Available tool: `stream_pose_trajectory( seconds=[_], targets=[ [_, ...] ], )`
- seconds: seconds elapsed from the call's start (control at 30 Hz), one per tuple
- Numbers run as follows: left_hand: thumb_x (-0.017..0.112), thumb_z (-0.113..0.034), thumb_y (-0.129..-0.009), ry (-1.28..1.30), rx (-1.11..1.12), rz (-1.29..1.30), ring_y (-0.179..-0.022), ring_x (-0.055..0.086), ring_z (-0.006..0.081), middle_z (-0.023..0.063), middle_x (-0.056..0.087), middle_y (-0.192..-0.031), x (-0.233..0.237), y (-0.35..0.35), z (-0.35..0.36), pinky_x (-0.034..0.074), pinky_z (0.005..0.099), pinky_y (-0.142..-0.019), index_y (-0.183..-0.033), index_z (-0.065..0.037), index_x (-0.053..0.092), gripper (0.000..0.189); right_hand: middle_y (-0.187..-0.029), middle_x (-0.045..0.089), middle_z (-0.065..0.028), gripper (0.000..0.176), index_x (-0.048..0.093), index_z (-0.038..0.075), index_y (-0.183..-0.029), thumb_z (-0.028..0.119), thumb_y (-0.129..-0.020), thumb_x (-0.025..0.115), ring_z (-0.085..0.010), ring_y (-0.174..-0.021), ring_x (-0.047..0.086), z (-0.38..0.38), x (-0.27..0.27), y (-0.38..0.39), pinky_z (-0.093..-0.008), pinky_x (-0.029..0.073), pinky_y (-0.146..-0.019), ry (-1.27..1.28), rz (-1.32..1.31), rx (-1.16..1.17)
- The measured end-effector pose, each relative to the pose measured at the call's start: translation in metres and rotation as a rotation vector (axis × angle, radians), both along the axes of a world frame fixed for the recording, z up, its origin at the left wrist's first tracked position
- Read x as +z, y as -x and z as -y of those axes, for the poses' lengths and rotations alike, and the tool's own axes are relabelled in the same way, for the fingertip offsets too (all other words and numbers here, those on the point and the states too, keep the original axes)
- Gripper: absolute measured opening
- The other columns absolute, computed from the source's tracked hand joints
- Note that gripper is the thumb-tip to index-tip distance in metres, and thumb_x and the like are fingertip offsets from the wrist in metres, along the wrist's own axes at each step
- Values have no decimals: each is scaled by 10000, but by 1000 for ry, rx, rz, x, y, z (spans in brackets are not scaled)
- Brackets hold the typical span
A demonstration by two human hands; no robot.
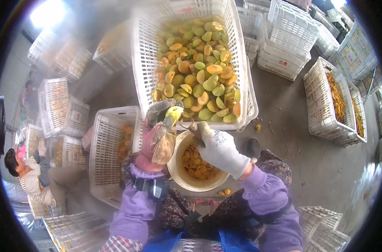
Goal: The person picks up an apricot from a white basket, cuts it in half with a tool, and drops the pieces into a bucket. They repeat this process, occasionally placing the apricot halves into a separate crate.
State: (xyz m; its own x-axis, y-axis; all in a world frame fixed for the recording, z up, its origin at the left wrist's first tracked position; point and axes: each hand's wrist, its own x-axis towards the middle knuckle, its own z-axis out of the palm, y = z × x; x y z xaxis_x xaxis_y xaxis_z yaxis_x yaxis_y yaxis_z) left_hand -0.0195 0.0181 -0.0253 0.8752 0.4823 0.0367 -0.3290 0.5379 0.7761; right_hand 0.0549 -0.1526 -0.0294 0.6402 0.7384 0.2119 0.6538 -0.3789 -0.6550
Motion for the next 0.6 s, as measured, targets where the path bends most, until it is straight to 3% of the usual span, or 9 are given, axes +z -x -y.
stream_pose_trajectory(
  seconds=[0.27,0.33,0.6],
  targets=[
    [548,-46,-914,-22,-115,139,-1172,555,273,159,574,-1253,-5,6,-12,432,380,-1047,-1273,46,505,373,-790,643,-146,263,517,50,-1088,166,-874,614,-343,-737,656,-3,13,-2,-423,515,-625,-44,-30,21],
    [548,-69,-914,182,-146,56,-1173,551,278,158,573,-1253,-6,11,-13,428,397,-1048,-1267,45,512,372,-825,647,-139,267,517,53,-1092,153,-864,616,-336,-757,658,-2,16,-2,-422,516,-637,5,-15,11],
    [494,-108,-966,320,-240,-213,-729,578,79,6,585,-919,-26,12,-24,506,204,-620,-1100,-85,564,153,-839,655,-151,266,546,69,-1092,148,-849,618,-356,-778,654,4,18,-7,-430,516,-643,159,58,-43]
  ],
)
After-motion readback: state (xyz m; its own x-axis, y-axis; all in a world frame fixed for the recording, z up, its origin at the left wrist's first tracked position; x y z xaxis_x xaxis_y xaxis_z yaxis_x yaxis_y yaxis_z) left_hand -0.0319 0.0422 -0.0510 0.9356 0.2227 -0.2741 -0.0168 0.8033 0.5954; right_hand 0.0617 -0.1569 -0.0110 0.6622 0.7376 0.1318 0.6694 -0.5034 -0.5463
